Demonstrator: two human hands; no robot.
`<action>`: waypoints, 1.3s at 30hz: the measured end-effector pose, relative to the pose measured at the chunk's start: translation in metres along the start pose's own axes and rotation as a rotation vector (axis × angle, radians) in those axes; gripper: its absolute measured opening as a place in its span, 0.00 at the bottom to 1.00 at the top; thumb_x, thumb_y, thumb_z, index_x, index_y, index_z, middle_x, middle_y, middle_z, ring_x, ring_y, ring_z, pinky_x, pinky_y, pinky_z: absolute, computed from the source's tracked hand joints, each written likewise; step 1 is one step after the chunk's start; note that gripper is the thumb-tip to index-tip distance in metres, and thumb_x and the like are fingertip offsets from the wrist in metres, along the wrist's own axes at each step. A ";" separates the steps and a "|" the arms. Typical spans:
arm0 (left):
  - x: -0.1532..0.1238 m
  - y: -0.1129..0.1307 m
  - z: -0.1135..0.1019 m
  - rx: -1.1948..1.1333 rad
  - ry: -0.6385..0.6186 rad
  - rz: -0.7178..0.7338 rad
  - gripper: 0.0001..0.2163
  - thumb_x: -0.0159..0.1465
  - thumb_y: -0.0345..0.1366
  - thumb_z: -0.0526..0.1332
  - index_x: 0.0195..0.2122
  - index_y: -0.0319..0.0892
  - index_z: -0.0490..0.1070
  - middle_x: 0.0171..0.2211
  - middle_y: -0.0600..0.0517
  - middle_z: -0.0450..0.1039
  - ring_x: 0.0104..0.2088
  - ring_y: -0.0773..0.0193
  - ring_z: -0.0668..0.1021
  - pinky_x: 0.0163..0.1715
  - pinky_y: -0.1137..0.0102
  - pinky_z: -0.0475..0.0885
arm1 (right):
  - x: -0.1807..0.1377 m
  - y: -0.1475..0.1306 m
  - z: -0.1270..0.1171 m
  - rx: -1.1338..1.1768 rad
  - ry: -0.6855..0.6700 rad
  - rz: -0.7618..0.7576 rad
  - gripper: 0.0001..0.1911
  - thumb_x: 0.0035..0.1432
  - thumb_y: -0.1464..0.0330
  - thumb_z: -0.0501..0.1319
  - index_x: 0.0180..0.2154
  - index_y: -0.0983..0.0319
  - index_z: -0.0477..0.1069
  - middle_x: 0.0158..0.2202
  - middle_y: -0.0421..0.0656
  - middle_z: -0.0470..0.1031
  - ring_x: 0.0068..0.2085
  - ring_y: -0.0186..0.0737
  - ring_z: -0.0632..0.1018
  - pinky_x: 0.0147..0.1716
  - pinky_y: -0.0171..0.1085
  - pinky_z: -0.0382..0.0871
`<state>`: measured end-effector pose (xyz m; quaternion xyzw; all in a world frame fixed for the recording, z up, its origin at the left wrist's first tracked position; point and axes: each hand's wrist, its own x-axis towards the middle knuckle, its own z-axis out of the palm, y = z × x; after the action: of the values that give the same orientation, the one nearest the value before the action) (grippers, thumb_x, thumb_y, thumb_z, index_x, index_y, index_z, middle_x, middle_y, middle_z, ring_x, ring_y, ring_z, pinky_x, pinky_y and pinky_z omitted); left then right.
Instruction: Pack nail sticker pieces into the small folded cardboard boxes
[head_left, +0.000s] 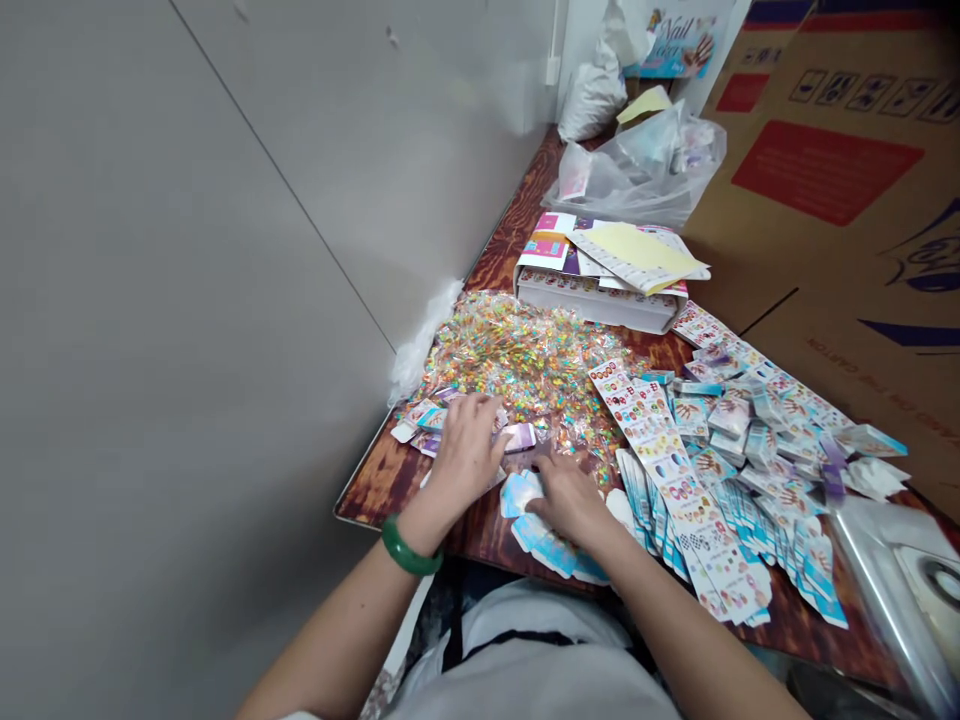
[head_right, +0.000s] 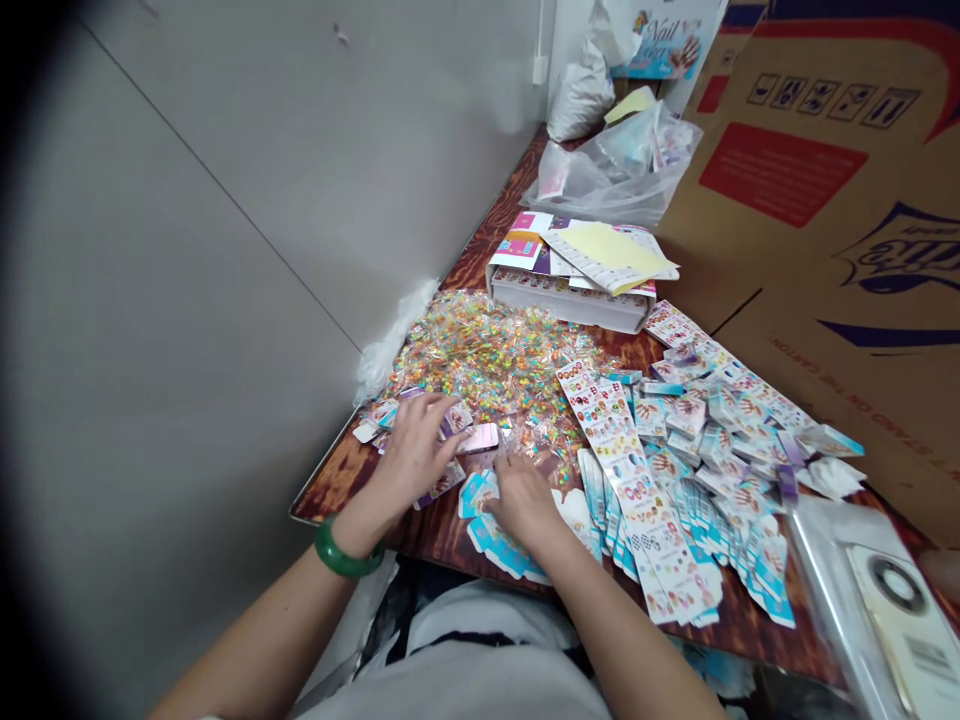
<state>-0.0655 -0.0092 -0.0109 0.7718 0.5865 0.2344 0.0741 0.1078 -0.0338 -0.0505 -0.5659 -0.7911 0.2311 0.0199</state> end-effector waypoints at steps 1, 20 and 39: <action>-0.002 0.005 0.003 -0.060 -0.033 0.048 0.17 0.60 0.32 0.56 0.51 0.42 0.62 0.47 0.44 0.64 0.50 0.54 0.66 0.50 0.57 0.64 | 0.002 0.001 0.002 0.019 -0.005 0.010 0.18 0.47 0.66 0.64 0.41 0.65 0.69 0.42 0.51 0.72 0.46 0.49 0.71 0.43 0.41 0.61; -0.011 0.043 0.021 -0.279 -0.368 0.246 0.41 0.48 0.21 0.52 0.63 0.42 0.40 0.49 0.43 0.63 0.49 0.54 0.67 0.48 0.57 0.65 | 0.002 0.022 -0.060 1.354 0.014 0.163 0.12 0.41 0.65 0.67 0.29 0.64 0.75 0.25 0.40 0.77 0.26 0.35 0.75 0.29 0.34 0.67; 0.003 0.060 0.014 -0.079 -0.224 0.247 0.21 0.54 0.29 0.59 0.49 0.43 0.58 0.44 0.46 0.67 0.48 0.52 0.69 0.46 0.58 0.64 | -0.005 0.028 -0.063 1.101 0.148 0.152 0.04 0.43 0.69 0.62 0.25 0.62 0.69 0.17 0.33 0.67 0.16 0.30 0.68 0.14 0.30 0.62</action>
<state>-0.0062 -0.0224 0.0007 0.8558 0.4654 0.1772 0.1399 0.1525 -0.0092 -0.0038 -0.5421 -0.5073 0.5705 0.3512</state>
